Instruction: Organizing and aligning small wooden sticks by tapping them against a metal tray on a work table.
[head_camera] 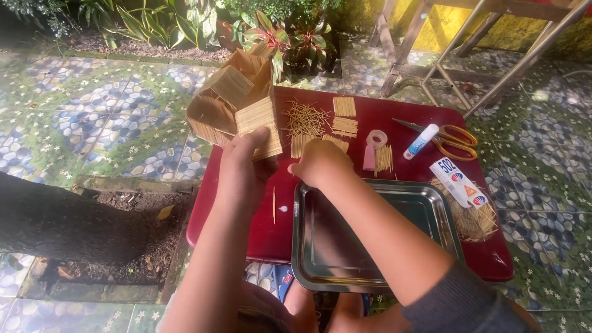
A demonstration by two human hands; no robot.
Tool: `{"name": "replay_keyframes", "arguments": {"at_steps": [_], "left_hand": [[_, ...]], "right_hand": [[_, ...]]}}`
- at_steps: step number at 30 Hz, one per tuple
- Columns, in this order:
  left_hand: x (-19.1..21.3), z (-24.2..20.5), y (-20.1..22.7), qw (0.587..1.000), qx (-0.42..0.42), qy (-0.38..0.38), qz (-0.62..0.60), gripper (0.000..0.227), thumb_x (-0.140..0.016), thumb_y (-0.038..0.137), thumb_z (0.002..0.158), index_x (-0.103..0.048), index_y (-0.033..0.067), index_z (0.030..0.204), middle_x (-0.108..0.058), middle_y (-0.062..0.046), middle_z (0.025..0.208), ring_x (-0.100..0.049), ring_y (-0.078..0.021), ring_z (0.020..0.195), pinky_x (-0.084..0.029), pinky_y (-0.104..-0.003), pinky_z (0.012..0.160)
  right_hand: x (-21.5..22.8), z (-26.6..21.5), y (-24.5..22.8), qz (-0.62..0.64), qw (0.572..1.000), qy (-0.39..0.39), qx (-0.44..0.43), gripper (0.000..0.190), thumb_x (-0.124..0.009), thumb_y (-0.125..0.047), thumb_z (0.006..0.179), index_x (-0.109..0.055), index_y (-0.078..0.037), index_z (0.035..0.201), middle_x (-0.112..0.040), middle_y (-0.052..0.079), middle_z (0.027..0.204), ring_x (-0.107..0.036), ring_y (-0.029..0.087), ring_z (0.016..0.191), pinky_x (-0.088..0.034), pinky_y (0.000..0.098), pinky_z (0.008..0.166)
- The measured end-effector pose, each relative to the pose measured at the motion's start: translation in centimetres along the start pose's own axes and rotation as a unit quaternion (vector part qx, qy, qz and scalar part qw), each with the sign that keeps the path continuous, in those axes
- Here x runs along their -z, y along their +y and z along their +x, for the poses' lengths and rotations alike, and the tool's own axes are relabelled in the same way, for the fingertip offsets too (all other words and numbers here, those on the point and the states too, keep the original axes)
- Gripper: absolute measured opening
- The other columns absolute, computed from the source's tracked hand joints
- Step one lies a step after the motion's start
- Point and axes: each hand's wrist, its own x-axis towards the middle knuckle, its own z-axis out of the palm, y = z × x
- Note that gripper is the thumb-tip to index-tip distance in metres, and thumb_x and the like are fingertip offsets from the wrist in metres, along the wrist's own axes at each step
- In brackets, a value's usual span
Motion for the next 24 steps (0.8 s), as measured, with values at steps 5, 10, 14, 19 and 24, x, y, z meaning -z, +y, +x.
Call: {"name": "replay_keyframes", "arguments": {"at_steps": [5,10,14,19,24], "left_hand": [[-0.1,-0.2,0.4,1.0,-0.005,0.015,-0.005,0.021,-0.08,0.017,0.088,-0.068,0.0023,0.096,-0.059,-0.005,0.074,-0.064,-0.0163,0.062,-0.059,-0.034,0.058],[-0.5,-0.5,1.0,1.0,-0.008,0.016,-0.001,0.022,-0.081,0.02,0.088,-0.07,0.0037,0.099,-0.062,-0.004,0.075,-0.065,-0.015,0.064,-0.061,-0.035,0.061],[-0.7,-0.6,1.0,1.0,-0.004,0.019,0.003,0.023,-0.08,0.021,0.088,-0.071,0.0043,0.102,-0.062,-0.004,0.079,-0.065,-0.0144,0.069,-0.06,-0.034,0.064],[-0.2,-0.7,0.9,1.0,-0.003,0.02,0.007,0.024,-0.08,0.023,0.087,-0.071,0.0053,0.102,-0.063,-0.003,0.081,-0.065,-0.0144,0.072,-0.059,-0.034,0.067],[-0.4,-0.5,0.8,1.0,0.005,0.015,0.017,0.025,-0.08,0.023,0.088,-0.07,0.0054,0.103,-0.06,-0.002,0.082,-0.063,-0.0135,0.073,-0.059,-0.032,0.067]], "right_hand": [[-2.2,3.7,0.0,-0.021,0.999,-0.028,-0.029,0.042,-0.073,-0.029,0.08,-0.079,-0.006,0.114,-0.078,0.017,0.108,-0.073,0.036,0.115,-0.06,0.0538,0.089],[-1.3,2.9,-1.2,-0.035,0.997,-0.042,-0.051,0.041,-0.072,-0.025,0.079,-0.079,-0.009,0.117,-0.078,0.015,0.112,-0.073,0.035,0.117,-0.059,0.0545,0.092],[0.9,1.4,-2.4,-0.048,0.996,-0.064,-0.028,0.045,-0.068,-0.03,0.086,-0.077,0.0,0.119,-0.076,0.021,0.121,-0.069,0.04,0.124,-0.057,0.0542,0.099],[4.3,2.0,-2.1,0.011,1.0,-0.011,-0.012,0.053,-0.068,-0.033,0.093,-0.072,0.009,0.125,-0.07,0.032,0.127,-0.062,0.046,0.131,-0.053,0.0558,0.106],[0.0,16.5,6.6,0.039,0.992,0.117,0.033,0.028,-0.063,-0.033,0.084,-0.085,-0.02,0.097,-0.08,0.013,0.102,-0.072,0.042,0.112,-0.059,0.0514,0.096]]}}
